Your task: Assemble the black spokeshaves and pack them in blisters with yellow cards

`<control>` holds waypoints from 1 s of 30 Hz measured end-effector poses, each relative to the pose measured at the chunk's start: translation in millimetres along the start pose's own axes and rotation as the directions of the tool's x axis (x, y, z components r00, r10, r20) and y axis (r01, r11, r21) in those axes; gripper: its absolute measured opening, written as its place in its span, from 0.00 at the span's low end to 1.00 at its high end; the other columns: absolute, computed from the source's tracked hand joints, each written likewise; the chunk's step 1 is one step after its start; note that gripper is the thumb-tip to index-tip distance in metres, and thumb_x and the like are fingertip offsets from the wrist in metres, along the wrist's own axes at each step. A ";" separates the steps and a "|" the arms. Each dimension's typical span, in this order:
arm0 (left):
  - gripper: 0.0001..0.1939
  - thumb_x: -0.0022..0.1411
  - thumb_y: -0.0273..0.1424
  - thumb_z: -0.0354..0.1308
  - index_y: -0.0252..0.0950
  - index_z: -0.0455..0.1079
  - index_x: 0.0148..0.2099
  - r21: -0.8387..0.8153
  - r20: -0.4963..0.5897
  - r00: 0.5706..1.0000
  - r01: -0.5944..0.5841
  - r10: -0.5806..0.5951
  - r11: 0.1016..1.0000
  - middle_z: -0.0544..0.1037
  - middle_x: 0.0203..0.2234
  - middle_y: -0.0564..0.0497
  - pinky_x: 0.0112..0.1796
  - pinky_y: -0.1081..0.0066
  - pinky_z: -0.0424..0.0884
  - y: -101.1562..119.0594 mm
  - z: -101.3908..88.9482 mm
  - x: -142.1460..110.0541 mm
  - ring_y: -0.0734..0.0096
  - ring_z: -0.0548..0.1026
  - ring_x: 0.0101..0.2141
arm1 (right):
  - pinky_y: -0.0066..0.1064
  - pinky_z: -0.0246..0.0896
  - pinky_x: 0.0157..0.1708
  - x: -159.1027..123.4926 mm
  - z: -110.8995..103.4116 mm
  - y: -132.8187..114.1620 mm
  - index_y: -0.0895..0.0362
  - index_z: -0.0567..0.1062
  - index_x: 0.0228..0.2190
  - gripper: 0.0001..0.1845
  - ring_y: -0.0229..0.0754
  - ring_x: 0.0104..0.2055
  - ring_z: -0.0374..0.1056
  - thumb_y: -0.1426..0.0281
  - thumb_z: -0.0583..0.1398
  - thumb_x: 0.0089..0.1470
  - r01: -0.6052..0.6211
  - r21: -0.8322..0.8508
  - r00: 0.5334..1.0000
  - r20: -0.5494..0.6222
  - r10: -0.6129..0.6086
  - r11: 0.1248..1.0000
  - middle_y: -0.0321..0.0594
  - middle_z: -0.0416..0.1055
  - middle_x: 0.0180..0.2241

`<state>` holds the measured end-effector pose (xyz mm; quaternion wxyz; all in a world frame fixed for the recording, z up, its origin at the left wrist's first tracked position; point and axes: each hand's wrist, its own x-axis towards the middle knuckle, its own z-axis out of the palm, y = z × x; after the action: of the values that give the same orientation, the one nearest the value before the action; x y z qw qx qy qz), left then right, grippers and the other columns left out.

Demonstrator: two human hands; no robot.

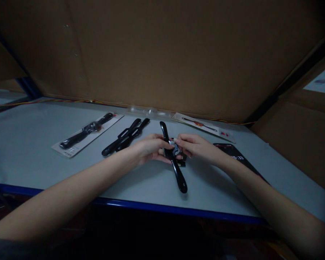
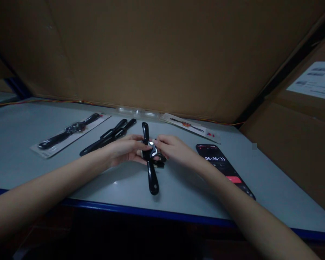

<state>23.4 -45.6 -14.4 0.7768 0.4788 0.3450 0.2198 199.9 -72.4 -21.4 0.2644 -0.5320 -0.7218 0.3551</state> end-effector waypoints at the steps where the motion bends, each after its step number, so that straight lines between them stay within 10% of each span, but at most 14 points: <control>1: 0.14 0.56 0.17 0.53 0.27 0.62 0.46 0.004 0.003 1.000 0.004 -0.004 1.000 0.77 0.31 0.41 0.32 0.65 0.74 0.1 0.8 -0.6 0.65 0.79 0.29 | 0.27 0.48 0.21 -0.1 1.2 -0.4 0.55 0.62 0.21 0.20 0.33 0.19 0.55 0.54 0.52 0.55 -0.003 -0.001 1.000 -0.001 0.003 1.000 0.30 0.59 0.17; 14: 0.14 0.56 0.15 0.50 0.27 0.61 0.45 -0.004 -0.051 0.998 -0.028 0.028 1.000 0.76 0.35 0.40 0.32 0.65 0.74 0.6 -3.4 1.8 0.65 0.79 0.30 | 0.28 0.49 0.23 0.8 -47.2 18.0 0.56 0.67 0.25 0.18 0.35 0.22 0.57 0.55 0.53 0.53 -0.030 -0.280 0.978 -0.205 -0.030 0.960 0.32 0.60 0.18; 22: 0.13 0.56 0.14 0.50 0.27 0.61 0.44 -0.051 -0.111 0.993 -0.046 0.040 0.998 0.76 0.35 0.39 0.36 0.61 0.75 -0.1 -5.8 4.1 0.63 0.79 0.31 | 0.30 0.54 0.28 -2.8 -58.4 27.4 0.56 0.71 0.33 0.18 0.39 0.30 0.62 0.56 0.61 0.45 0.032 -0.511 0.990 0.132 0.042 0.859 0.37 0.66 0.28; 30: 0.17 0.52 0.12 0.52 0.25 0.61 0.45 -0.026 -0.076 0.997 -0.034 0.032 0.999 0.76 0.36 0.37 0.30 0.66 0.75 -0.5 -5.0 3.3 0.63 0.79 0.30 | 0.31 0.56 0.31 0.7 -53.9 34.2 0.57 0.71 0.31 0.16 0.40 0.32 0.61 0.57 0.60 0.47 0.140 -0.491 0.981 0.187 -0.053 0.860 0.39 0.65 0.31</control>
<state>21.9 -40.6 -17.5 0.7659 0.4650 0.3632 0.2554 260.5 -53.0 -15.8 0.0729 -0.5138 -0.8346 0.1848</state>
